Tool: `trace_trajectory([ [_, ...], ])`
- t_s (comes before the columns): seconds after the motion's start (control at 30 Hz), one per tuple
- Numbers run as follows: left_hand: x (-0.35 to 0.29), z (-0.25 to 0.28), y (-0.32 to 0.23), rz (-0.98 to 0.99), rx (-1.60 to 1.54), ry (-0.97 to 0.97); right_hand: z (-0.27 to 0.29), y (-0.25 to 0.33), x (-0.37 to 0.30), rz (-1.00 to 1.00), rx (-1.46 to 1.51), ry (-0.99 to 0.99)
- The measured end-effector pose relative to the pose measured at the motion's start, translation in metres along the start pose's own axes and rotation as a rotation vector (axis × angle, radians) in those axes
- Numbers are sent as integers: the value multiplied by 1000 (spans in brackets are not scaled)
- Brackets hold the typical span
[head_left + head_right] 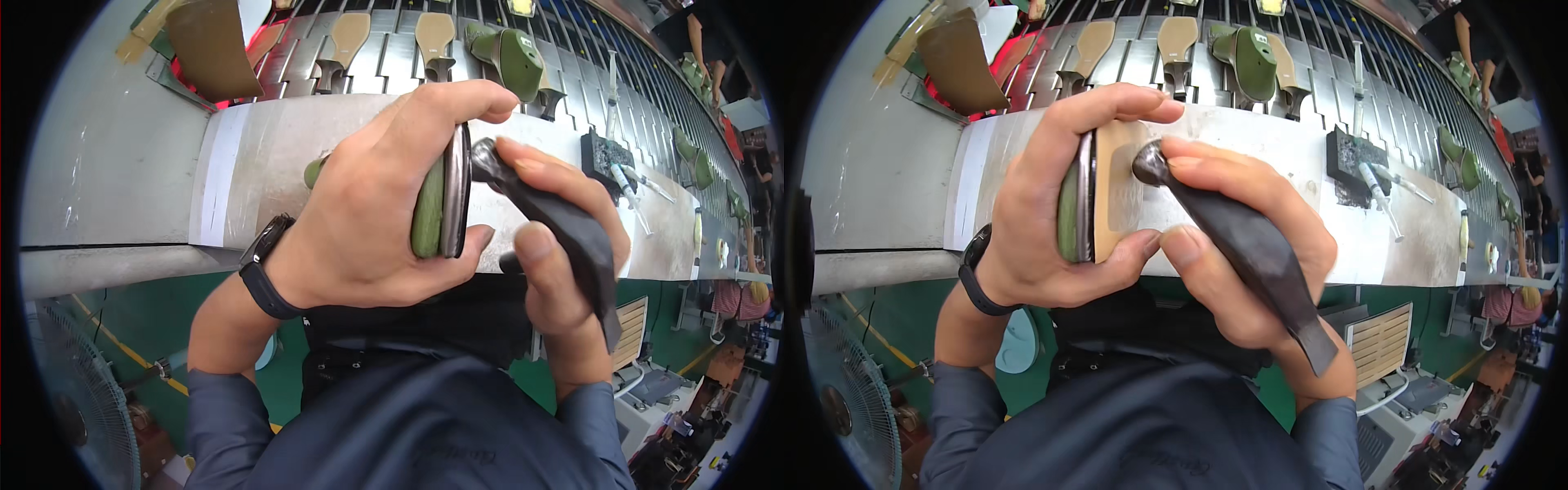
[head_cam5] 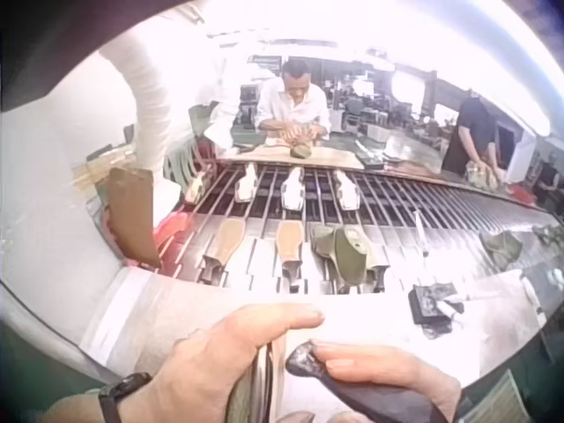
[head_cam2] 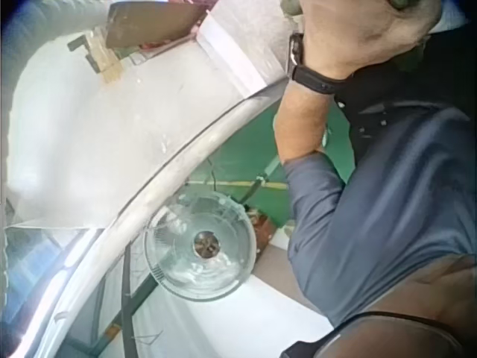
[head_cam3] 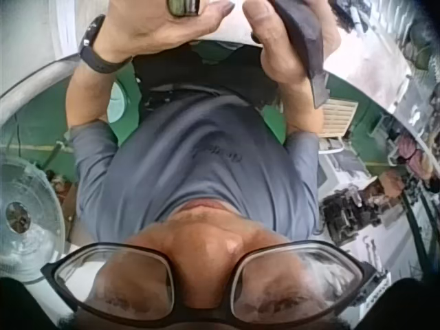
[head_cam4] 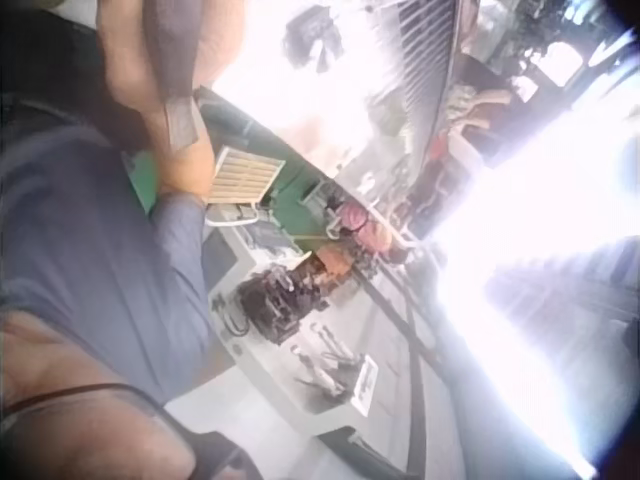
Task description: The person attaches outsoles to lasted high-heeled shoes by pressing them into place by hand and tapping along the edges and heels with a hammer.
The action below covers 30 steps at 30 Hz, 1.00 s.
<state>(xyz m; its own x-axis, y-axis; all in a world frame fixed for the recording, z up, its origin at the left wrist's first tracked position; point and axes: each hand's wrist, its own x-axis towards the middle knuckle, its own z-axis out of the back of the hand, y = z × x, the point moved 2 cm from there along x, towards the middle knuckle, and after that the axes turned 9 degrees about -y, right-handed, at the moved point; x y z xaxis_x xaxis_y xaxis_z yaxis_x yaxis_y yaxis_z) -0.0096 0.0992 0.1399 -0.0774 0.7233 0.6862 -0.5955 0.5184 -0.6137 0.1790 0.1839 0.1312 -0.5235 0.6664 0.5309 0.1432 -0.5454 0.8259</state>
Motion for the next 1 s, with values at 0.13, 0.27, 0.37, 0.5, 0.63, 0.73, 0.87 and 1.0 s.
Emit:
trace_trajectory([
  [0.13,-2,-6,0,-3,11,-68,16,33,-15,48,335,104],
  [0.27,-12,-13,-6,33,116,-79,21,51,3,116,143,375],
  [0.37,-19,-17,-6,11,61,-93,26,58,11,-47,111,380],
  [0.5,-28,-26,-10,-143,34,-80,23,68,16,-247,82,148],
  [0.63,-60,-28,-29,-117,161,-113,18,58,10,-310,226,315],
  [0.73,-122,-43,1,-327,263,-271,6,31,-23,-361,212,406],
  [0.87,-157,-48,34,-98,553,-256,-25,-24,-98,-720,421,29],
  [1.0,-173,-52,51,-125,614,-281,-42,-53,-138,-826,483,-106],
])
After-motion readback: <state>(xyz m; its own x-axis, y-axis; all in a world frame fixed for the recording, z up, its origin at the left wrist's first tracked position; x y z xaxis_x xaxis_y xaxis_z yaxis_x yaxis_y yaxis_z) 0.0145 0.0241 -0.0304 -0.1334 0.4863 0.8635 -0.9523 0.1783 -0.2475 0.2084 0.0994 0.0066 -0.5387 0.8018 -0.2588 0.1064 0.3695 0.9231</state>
